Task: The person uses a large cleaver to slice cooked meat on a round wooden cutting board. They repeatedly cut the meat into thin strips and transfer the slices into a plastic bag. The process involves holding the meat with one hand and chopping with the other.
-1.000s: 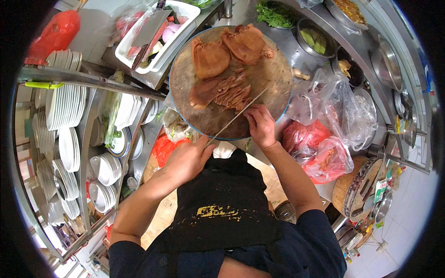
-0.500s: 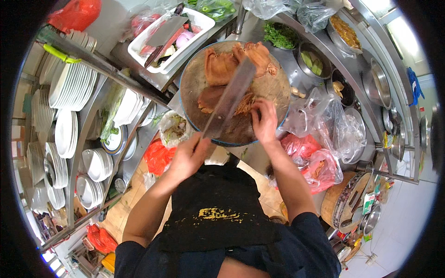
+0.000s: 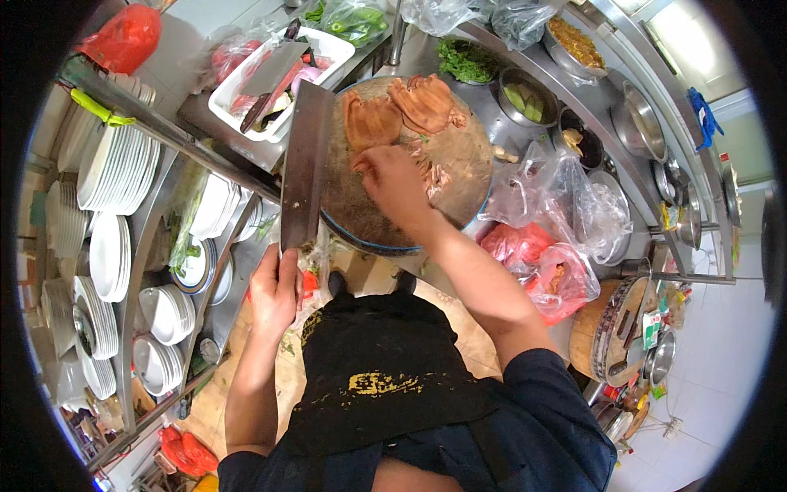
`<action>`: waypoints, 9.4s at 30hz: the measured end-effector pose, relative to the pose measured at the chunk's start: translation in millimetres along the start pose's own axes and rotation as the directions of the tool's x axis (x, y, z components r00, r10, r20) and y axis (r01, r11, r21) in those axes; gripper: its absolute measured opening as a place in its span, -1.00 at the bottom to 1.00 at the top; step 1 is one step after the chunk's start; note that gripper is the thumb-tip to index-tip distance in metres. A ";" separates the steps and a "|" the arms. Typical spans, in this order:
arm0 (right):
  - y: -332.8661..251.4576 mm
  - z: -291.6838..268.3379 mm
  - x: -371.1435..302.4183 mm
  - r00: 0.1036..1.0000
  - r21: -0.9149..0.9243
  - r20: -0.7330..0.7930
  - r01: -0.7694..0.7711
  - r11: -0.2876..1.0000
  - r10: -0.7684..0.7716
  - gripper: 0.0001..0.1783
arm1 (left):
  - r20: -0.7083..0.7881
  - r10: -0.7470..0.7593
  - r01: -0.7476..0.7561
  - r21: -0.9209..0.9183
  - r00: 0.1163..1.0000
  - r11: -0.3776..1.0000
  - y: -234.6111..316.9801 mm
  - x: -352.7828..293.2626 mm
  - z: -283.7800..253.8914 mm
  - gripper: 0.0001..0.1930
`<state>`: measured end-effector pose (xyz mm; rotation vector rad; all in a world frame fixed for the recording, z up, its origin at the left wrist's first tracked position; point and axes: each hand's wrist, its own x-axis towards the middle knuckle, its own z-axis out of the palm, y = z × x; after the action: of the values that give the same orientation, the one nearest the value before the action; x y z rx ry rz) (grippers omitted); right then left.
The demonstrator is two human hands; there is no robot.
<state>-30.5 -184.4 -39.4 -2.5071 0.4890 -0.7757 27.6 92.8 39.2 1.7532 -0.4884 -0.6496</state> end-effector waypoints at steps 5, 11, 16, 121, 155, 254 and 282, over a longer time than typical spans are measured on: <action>46.2 -92.3 -4.8 0.867 0.613 -0.201 -0.251 0.749 0.455 -0.76 | 0.208 -0.116 0.078 0.182 0.971 0.980 -8.1 -7.0 0.4 -0.75; 88.4 -148.5 -49.4 0.623 0.787 -0.339 -0.223 0.576 0.705 -0.68 | 0.575 0.015 -0.262 0.349 0.818 0.900 -19.6 26.1 53.8 -0.58; 72.0 -124.9 -91.5 0.755 0.616 -0.334 -0.278 0.737 0.564 -0.66 | 0.573 -0.208 -0.061 0.415 0.793 0.908 -0.4 75.6 73.0 -0.58; 48.0 -32.4 -121.4 0.968 0.047 -0.198 -0.147 0.988 0.153 -0.68 | 0.519 -0.026 -0.435 0.741 0.854 0.511 -15.6 69.8 138.5 -0.36; 64.6 -33.4 -116.1 0.954 0.106 -0.204 -0.203 0.973 0.221 -0.64 | 0.563 -0.144 -0.423 0.744 0.814 0.517 28.4 21.1 51.6 -0.43; 63.0 -40.0 -116.3 0.946 0.062 -0.290 -0.131 0.989 0.144 -0.70 | 0.590 -0.204 -0.403 0.726 0.781 0.557 72.6 38.6 55.6 -0.63; 63.4 -40.3 -113.7 0.950 0.065 -0.289 -0.105 0.992 0.119 -0.73 | 0.605 -0.239 -0.371 0.705 0.760 0.604 62.1 62.4 84.1 -0.64</action>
<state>-155.2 -198.0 -92.6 -2.3062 0.6974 -1.1064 20.7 -24.5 71.1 2.2909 -1.5568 -1.1099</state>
